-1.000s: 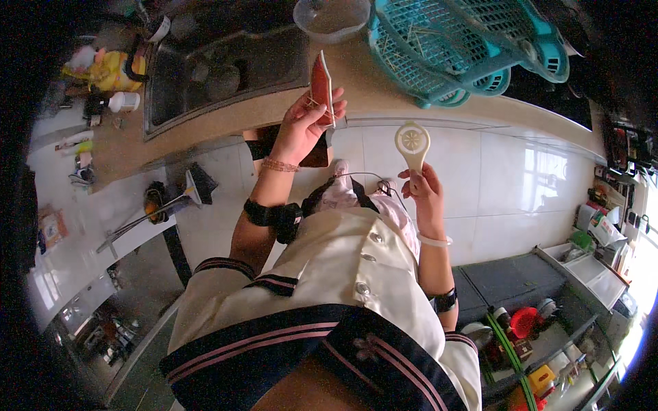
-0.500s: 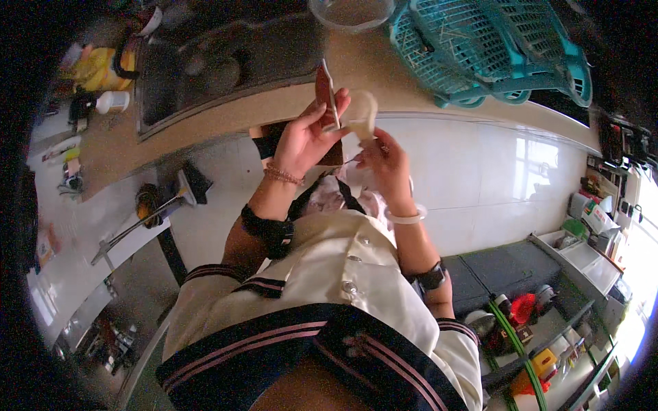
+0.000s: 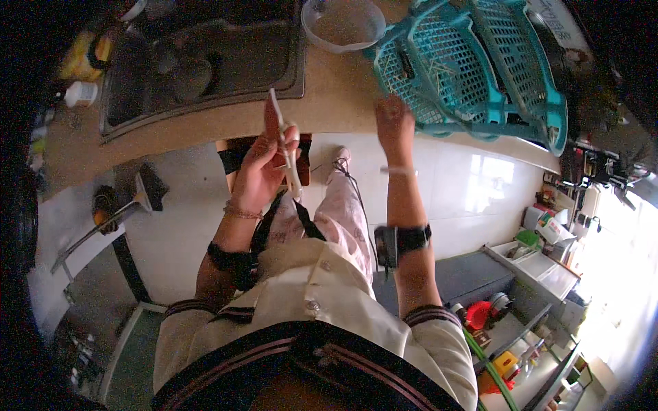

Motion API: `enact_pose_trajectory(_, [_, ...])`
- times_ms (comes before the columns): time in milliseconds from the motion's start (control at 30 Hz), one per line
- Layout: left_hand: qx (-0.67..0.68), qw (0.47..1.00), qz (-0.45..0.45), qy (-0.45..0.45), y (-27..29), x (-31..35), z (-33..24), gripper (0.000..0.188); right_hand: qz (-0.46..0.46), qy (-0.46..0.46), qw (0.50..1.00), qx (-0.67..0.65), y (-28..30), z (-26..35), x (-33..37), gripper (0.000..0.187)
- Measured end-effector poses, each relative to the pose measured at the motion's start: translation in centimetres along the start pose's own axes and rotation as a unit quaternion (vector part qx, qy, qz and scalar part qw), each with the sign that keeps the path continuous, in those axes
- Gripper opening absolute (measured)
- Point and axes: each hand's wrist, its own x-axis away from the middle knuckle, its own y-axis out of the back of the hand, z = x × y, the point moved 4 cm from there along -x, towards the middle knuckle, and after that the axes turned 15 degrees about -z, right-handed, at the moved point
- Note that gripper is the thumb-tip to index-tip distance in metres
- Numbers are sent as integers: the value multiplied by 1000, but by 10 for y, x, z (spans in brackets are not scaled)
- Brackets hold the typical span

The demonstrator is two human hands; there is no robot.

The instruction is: The person handles a white plastic juicer component with a small tool before assembling a multi-tiered teal plastic storage rack by hand. They press the support pillars into the corner sockets of the plastic shelves to build the structure on a kitchen counter.

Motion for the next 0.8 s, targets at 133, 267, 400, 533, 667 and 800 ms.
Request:
enact_pose_trajectory(133, [79, 997, -3, -21, 17, 3, -4, 37, -139, 154, 945, 251, -29, -38, -55, 40])
enact_pose_trajectory(267, [124, 990, -37, -49, 35, 15, -10, 39, -145, -15, 931, 334, -43, -46, -80, 41])
enact_pose_trajectory(400, [109, 990, -59, -74, 47, 22, -20, 39, -40, 40, 958, 280, -43, -50, -94, 39])
enact_pose_trajectory(533, [115, 989, -62, -76, 45, 16, -23, 37, -52, 56, 962, 262, -38, -53, -102, 34])
enact_pose_trajectory(667, [126, 989, -32, -67, 43, 8, -22, 35, -28, 15, 971, 239, -36, -56, -102, 25])
enact_pose_trajectory(800, [155, 986, -16, -50, 49, 4, -17, 35, -1, 16, 968, 250, -31, -64, -95, 31])
